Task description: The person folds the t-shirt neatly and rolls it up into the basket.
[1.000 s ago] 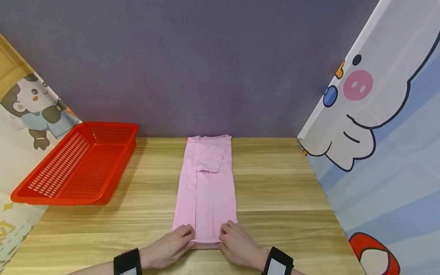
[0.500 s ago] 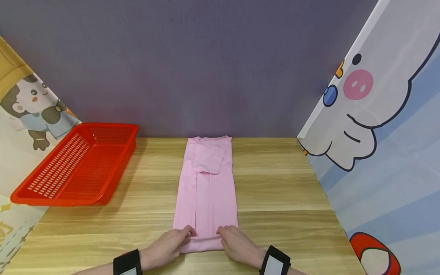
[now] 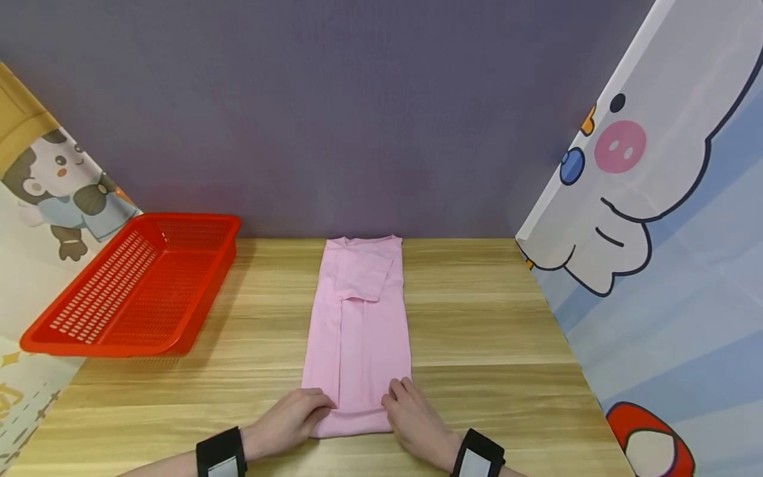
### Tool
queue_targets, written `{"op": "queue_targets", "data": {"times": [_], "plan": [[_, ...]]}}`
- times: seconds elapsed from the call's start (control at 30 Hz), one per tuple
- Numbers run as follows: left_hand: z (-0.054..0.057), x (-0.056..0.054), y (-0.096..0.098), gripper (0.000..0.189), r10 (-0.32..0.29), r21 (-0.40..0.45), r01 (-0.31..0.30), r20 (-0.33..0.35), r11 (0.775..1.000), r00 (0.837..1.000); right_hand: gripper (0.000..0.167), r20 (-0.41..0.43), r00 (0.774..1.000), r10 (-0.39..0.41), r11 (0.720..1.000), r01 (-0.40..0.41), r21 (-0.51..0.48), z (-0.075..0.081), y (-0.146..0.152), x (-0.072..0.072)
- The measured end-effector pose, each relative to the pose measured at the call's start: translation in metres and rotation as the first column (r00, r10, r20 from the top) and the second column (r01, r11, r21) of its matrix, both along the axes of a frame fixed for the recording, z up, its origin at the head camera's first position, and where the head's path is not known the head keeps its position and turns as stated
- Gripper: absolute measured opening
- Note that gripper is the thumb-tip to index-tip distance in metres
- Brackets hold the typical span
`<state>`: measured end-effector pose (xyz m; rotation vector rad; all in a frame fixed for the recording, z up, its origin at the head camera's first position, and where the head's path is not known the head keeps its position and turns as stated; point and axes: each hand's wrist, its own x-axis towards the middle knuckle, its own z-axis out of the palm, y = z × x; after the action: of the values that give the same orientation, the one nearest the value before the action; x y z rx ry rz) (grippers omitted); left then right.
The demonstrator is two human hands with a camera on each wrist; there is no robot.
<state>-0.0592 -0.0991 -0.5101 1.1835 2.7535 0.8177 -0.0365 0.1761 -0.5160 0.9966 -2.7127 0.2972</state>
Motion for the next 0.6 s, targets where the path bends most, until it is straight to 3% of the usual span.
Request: {"op": "queue_targets", "data": {"times": [0.3,0.47,0.6], "plan": [[0.0005,-0.0058,0.0014,0.009,0.029,0.017,-0.032,0.146,0.999,0.989,0.022,0.009,1.0,0.01,1.0,-0.01,0.002,-0.0014,0.0003,-0.0013],[0.0017,-0.0073,0.0028,0.01,0.03,-0.007,-0.029,0.164,1.0,0.986,0.026,-0.066,0.991,0.117,0.993,-0.114,0.036,-0.0012,0.0022,-0.001],[0.0015,-0.0078,0.0037,0.013,0.027,-0.003,-0.027,0.133,1.0,0.991,0.034,-0.144,0.967,0.21,0.977,-0.211,0.01,-0.0008,0.0045,-0.0005]]}}
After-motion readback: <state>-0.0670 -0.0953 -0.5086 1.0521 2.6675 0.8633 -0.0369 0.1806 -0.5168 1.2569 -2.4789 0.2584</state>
